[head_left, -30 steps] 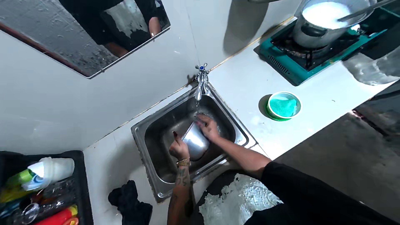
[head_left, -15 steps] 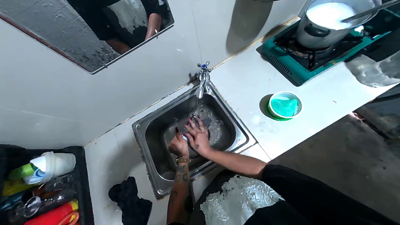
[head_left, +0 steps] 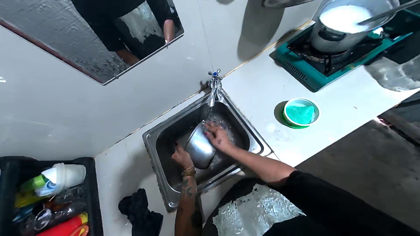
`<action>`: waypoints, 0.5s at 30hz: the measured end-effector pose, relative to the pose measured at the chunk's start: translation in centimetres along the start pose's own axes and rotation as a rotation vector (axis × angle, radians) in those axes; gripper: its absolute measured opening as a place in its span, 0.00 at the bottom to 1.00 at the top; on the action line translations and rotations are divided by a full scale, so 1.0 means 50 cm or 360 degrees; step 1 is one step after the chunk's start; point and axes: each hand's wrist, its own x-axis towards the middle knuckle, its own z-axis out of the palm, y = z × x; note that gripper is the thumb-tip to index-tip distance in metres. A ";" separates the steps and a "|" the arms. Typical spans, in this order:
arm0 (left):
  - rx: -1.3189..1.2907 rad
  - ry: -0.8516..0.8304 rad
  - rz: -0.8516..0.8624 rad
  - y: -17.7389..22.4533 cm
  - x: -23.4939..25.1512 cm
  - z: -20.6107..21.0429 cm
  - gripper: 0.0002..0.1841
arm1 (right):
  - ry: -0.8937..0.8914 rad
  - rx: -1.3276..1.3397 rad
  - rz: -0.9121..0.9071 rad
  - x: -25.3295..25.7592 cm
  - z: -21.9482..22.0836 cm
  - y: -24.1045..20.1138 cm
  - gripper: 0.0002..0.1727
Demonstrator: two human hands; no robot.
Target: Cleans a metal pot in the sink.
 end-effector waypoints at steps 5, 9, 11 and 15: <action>0.0202 -0.0022 0.0107 0.011 0.018 -0.014 0.30 | 0.0283 -0.0041 -0.0344 -0.079 0.073 0.028 0.26; -0.0298 -0.0022 -0.0129 0.027 0.020 -0.063 0.27 | 0.0283 0.1157 0.0428 0.006 0.035 0.100 0.25; -0.0610 -0.0076 -0.0245 0.034 0.018 -0.074 0.26 | 0.0159 0.1599 0.0792 0.017 0.030 0.102 0.25; -0.0888 -0.0156 -0.0258 0.013 0.003 -0.061 0.29 | 0.0028 0.2154 0.1291 -0.015 0.018 0.075 0.28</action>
